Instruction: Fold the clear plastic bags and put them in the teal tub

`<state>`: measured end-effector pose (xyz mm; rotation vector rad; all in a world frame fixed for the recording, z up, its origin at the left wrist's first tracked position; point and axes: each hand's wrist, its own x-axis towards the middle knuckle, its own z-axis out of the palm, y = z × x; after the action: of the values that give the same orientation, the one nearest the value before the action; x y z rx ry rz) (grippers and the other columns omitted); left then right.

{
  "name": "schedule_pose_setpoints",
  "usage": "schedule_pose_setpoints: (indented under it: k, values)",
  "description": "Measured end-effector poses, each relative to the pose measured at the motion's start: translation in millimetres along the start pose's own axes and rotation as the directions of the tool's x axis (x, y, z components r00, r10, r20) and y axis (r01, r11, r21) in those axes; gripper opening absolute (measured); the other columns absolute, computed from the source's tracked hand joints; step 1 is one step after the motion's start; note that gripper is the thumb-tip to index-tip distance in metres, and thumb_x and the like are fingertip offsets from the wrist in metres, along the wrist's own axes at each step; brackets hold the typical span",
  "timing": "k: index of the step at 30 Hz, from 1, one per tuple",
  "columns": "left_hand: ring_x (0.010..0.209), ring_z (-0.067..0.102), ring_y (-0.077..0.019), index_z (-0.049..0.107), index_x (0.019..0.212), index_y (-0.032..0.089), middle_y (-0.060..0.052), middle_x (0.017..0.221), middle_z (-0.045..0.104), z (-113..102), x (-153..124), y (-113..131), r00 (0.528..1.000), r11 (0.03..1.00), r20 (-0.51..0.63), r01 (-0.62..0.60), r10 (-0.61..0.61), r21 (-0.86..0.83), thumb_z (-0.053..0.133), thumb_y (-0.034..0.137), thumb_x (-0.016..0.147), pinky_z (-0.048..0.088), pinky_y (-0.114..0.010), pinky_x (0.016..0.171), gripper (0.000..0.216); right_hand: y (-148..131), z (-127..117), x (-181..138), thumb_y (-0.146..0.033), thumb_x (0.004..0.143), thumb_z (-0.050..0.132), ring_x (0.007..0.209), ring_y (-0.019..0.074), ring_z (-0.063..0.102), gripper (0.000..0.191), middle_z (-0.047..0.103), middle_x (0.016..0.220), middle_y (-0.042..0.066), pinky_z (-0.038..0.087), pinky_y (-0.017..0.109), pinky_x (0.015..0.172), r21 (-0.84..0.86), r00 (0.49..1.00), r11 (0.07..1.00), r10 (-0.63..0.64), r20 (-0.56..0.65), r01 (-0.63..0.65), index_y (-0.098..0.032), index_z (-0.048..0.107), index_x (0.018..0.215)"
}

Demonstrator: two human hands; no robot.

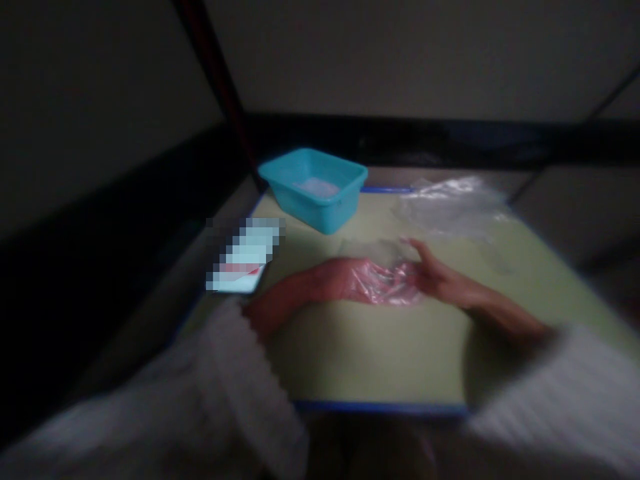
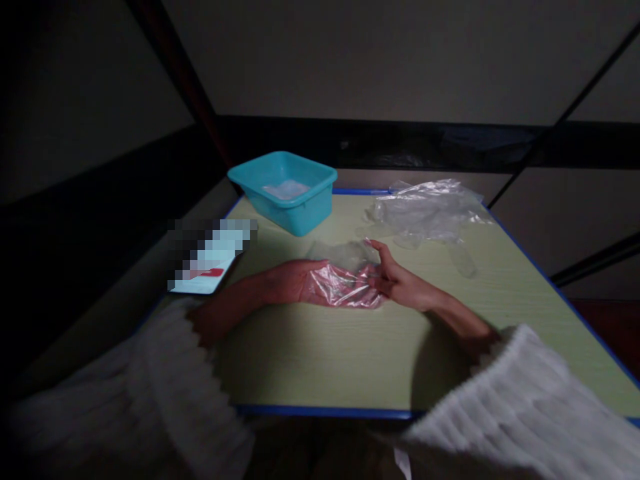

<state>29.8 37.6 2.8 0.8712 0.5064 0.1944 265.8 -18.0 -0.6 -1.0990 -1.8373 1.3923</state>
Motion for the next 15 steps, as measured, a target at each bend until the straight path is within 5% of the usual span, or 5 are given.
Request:
schedule_pose_setpoints:
  k: [15]
  values:
    - [0.104,0.062,-0.0256,0.052,0.119,0.002,-0.018,0.107,0.066,0.1,-2.3,0.0,0.997,0.992,-0.055,-0.038,0.045,0.124,0.040,0.025,0.091,0.043,-0.045,0.093,0.038,0.2,3.2,1.6,-0.025,0.079,0.059,0.076,0.0165,0.061,0.067,0.060,0.095,0.004,0.048,0.027,0.060,0.066,1.000,0.998,0.016,-0.023,-0.014,-0.027,0.019,0.132]
